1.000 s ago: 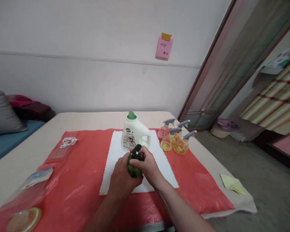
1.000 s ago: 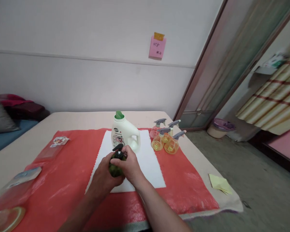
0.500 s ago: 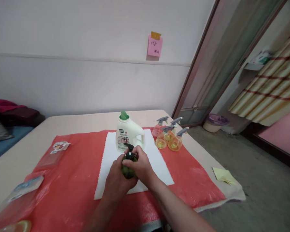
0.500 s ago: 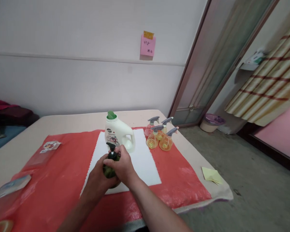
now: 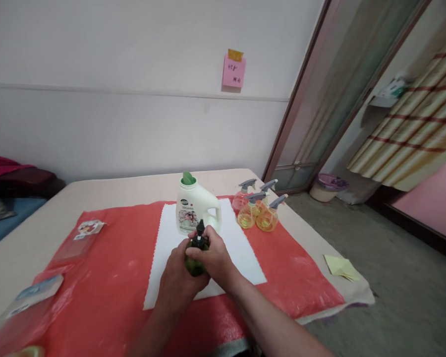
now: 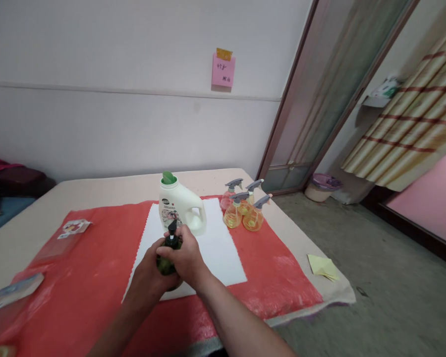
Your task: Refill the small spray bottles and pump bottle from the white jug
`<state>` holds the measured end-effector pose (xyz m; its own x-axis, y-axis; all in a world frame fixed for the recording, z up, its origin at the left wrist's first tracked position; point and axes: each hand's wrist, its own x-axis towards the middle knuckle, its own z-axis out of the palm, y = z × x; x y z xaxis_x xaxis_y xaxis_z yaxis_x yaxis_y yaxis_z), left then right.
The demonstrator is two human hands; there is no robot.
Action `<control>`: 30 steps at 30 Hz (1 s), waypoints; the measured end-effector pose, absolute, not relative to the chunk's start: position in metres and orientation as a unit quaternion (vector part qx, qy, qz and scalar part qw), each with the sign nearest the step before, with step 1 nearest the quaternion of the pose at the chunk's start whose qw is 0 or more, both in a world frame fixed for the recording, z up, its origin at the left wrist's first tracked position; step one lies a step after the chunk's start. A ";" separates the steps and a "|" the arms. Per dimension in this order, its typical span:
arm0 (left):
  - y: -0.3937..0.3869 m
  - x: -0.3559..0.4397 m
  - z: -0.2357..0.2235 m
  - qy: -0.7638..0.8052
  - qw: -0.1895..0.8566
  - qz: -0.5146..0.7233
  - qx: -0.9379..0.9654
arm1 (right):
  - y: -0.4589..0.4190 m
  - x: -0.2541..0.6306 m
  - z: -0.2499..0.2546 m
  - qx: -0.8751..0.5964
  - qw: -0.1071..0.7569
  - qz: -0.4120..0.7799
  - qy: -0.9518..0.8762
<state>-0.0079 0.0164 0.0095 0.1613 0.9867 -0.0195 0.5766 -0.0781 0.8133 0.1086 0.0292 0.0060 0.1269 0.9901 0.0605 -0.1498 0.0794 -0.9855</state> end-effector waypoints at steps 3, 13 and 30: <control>0.016 -0.007 0.009 0.577 0.359 0.298 0.670 | 0.029 0.104 0.006 -0.488 0.598 0.473 -0.426; 0.016 -0.006 0.020 0.600 0.339 0.269 0.672 | 0.027 0.121 0.011 -0.402 0.569 0.533 -0.479; 0.019 -0.004 0.005 0.580 0.360 0.259 0.683 | 0.032 0.104 -0.005 -0.543 0.592 0.445 -0.395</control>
<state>-0.0036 0.0192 0.0047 0.1923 0.9792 -0.0639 0.6067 -0.0675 0.7920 0.1044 0.0318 -0.0045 0.2922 0.9562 -0.0150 -0.0969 0.0140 -0.9952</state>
